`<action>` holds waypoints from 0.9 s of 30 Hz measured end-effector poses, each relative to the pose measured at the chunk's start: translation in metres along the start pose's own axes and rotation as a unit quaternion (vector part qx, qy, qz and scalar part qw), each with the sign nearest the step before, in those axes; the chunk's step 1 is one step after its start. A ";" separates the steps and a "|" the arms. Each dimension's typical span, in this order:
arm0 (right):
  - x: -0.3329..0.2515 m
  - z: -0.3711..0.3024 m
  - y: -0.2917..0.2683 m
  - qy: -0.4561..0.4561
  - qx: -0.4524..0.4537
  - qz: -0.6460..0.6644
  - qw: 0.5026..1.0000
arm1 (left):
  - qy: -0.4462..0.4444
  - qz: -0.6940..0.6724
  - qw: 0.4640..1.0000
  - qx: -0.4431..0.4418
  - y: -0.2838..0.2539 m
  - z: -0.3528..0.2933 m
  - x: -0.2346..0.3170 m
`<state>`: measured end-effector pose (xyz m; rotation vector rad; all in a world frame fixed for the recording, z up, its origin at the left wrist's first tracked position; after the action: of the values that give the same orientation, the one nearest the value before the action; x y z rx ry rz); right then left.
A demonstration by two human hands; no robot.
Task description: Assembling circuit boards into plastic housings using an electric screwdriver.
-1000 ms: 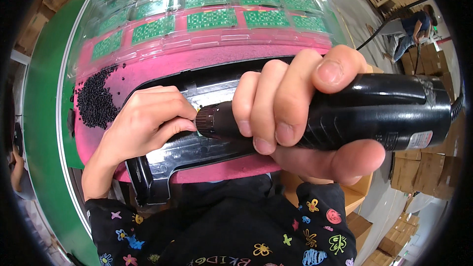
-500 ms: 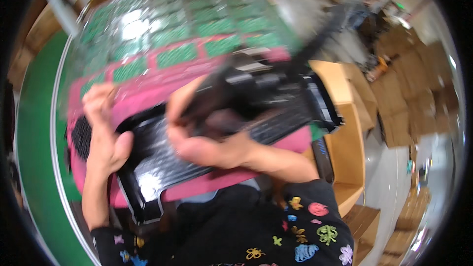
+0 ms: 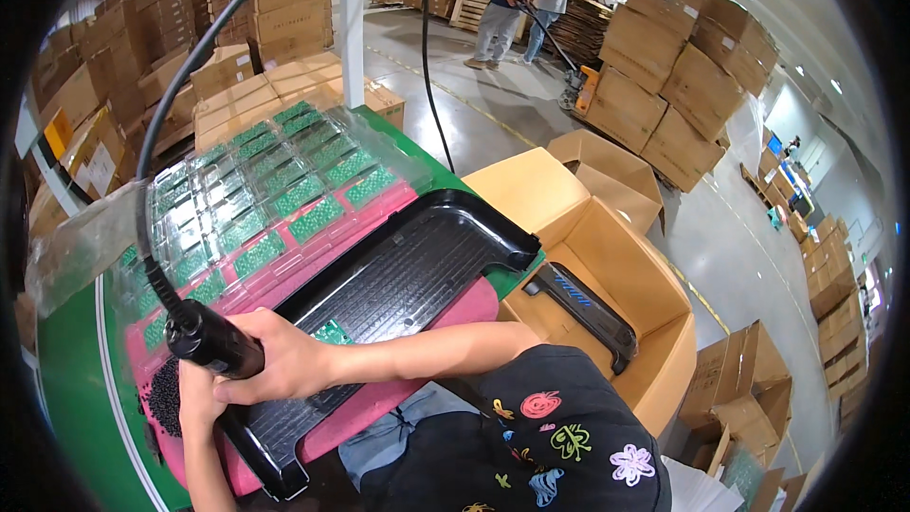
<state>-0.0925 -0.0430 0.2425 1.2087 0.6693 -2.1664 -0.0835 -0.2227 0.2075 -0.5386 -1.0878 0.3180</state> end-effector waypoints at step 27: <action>-0.162 -0.069 -0.031 -0.323 -0.497 0.181 0.785 | 0.001 0.031 0.999 -0.043 0.013 0.003 0.016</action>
<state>-0.0030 0.0621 0.3560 -0.0033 0.9573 -1.3631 -0.0793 -0.2034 0.2137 -0.6509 -1.0882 0.3261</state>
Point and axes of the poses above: each hand's wrist, its own z-axis towards the middle knuckle, its own y-axis out of the palm, x = y × z, the point moved 3 cm from there along z, towards the middle knuckle, and after that the axes turned 15 degrees about -z, right-handed, at the moved point
